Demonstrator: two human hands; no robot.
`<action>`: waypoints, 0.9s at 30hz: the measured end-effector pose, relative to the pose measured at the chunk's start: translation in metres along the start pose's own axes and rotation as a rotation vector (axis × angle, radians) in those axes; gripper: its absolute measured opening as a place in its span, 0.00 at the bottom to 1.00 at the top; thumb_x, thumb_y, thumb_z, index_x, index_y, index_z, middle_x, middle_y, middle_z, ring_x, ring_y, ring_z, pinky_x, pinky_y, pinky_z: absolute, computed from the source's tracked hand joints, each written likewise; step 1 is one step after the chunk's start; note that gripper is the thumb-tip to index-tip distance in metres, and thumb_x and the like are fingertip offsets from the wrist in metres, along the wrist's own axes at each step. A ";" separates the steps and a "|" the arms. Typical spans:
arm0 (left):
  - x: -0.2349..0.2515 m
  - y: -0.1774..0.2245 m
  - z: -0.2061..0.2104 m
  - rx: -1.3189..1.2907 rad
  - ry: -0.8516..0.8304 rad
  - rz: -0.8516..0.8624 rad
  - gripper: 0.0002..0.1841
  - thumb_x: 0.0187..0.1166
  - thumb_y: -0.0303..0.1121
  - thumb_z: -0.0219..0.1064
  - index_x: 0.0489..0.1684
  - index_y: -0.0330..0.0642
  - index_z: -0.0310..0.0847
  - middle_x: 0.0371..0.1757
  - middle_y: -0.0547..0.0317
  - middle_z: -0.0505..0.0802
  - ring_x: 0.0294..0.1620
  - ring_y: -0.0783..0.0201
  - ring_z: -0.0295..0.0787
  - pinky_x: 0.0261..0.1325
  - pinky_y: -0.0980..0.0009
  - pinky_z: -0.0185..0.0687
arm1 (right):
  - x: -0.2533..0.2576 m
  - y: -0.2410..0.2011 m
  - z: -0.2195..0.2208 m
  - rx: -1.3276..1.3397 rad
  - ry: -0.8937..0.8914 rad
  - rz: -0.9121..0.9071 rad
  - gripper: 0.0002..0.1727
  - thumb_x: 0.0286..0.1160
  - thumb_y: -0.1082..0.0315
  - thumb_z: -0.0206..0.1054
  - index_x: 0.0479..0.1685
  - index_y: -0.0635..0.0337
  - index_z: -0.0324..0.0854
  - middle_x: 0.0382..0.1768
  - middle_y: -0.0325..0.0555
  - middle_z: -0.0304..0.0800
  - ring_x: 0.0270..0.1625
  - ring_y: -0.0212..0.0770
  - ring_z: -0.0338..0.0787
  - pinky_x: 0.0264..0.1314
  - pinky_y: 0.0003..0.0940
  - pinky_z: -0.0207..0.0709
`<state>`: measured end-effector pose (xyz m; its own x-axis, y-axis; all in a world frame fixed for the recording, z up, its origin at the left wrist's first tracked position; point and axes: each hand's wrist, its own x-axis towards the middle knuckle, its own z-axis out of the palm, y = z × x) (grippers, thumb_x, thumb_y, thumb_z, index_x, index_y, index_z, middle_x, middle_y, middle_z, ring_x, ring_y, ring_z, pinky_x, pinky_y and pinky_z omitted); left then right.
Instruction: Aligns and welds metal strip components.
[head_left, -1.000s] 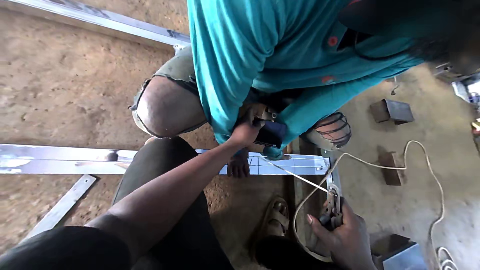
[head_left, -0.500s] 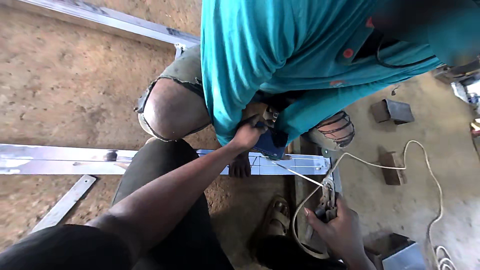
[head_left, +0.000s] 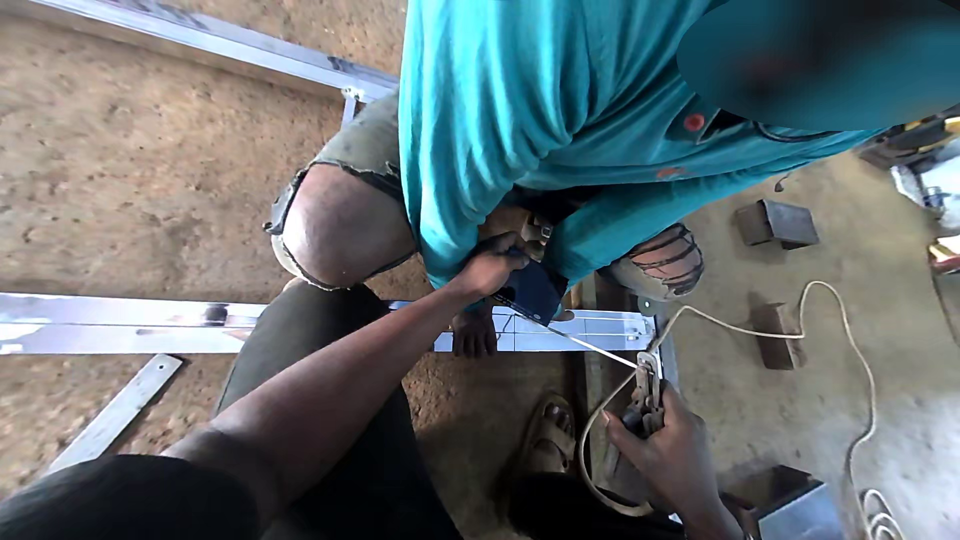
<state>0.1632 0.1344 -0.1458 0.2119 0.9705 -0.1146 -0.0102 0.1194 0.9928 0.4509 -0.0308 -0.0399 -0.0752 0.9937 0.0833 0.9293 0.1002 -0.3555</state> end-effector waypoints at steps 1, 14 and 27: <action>0.000 0.000 0.000 -0.004 -0.013 -0.007 0.05 0.83 0.26 0.62 0.47 0.39 0.83 0.42 0.55 0.88 0.43 0.65 0.83 0.50 0.63 0.79 | 0.000 0.000 0.000 0.003 -0.003 0.004 0.39 0.49 0.32 0.73 0.45 0.62 0.83 0.21 0.30 0.82 0.21 0.21 0.78 0.22 0.24 0.75; 0.007 -0.009 -0.006 0.221 -0.289 0.005 0.07 0.82 0.26 0.64 0.49 0.37 0.86 0.42 0.50 0.91 0.44 0.59 0.86 0.52 0.55 0.80 | 0.004 0.000 0.003 0.005 -0.028 0.014 0.39 0.48 0.32 0.73 0.45 0.60 0.84 0.20 0.30 0.82 0.20 0.22 0.79 0.21 0.26 0.75; 0.008 -0.006 -0.009 0.173 -0.347 -0.027 0.06 0.80 0.26 0.67 0.47 0.34 0.85 0.38 0.50 0.91 0.39 0.61 0.88 0.48 0.58 0.84 | 0.005 -0.001 0.002 0.016 -0.077 0.062 0.43 0.49 0.29 0.73 0.48 0.63 0.83 0.22 0.34 0.84 0.22 0.28 0.82 0.24 0.34 0.79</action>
<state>0.1567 0.1435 -0.1529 0.5283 0.8354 -0.1518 0.1590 0.0783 0.9842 0.4495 -0.0255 -0.0407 -0.0457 0.9989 -0.0104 0.9272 0.0385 -0.3727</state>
